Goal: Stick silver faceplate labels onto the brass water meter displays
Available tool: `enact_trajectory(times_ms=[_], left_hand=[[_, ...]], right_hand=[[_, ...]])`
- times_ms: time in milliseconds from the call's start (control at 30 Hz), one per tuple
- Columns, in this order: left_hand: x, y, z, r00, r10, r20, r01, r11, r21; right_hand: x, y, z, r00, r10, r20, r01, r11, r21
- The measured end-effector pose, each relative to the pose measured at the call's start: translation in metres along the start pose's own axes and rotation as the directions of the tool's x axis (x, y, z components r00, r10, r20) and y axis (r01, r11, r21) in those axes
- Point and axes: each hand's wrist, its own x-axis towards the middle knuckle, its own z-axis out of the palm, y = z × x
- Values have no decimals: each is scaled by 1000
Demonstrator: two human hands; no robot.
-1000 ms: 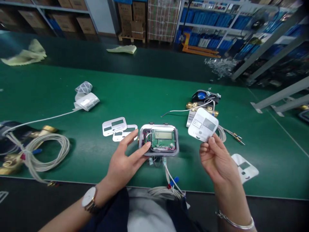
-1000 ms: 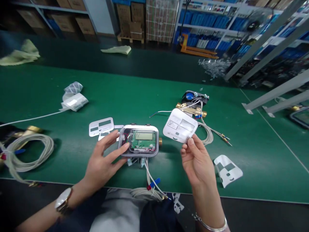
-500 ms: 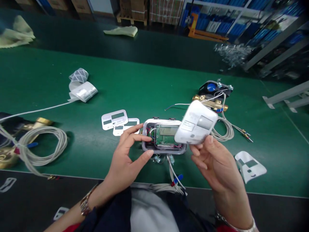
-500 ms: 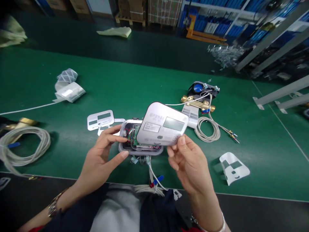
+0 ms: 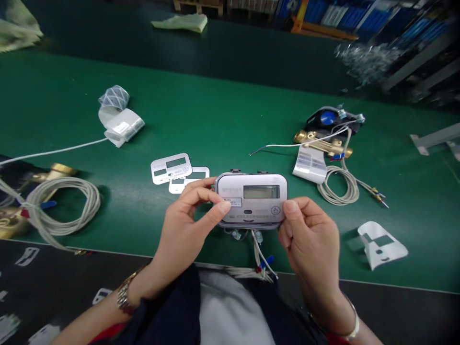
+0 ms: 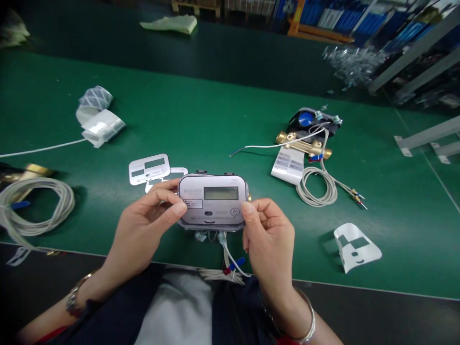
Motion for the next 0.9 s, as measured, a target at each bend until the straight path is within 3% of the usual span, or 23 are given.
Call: enact_trajectory(times_ms=[133,300,500,667,900], left_hand=[[3,2,2,996,-61,-72,55,996,-76],[4,4,0,999,-13,-51,15,999,39],[7,5,2,997,12,-81,-5,996,92],[10,9,3,995,65,-72,-47,972,229],[13,16,-5,982,187,-40,-142,854,501]], right_hand=[[3,-2,3,999,39,9,-40,995,89],[3,-2,5,997,77,6,-77,984,159],[1,-1,4,999,-35,-41,34,999,-24],[0,-1,3,996,-76,-47,67,983,-172],[-5,-3,2,983,-174,-53,152,945,-288]])
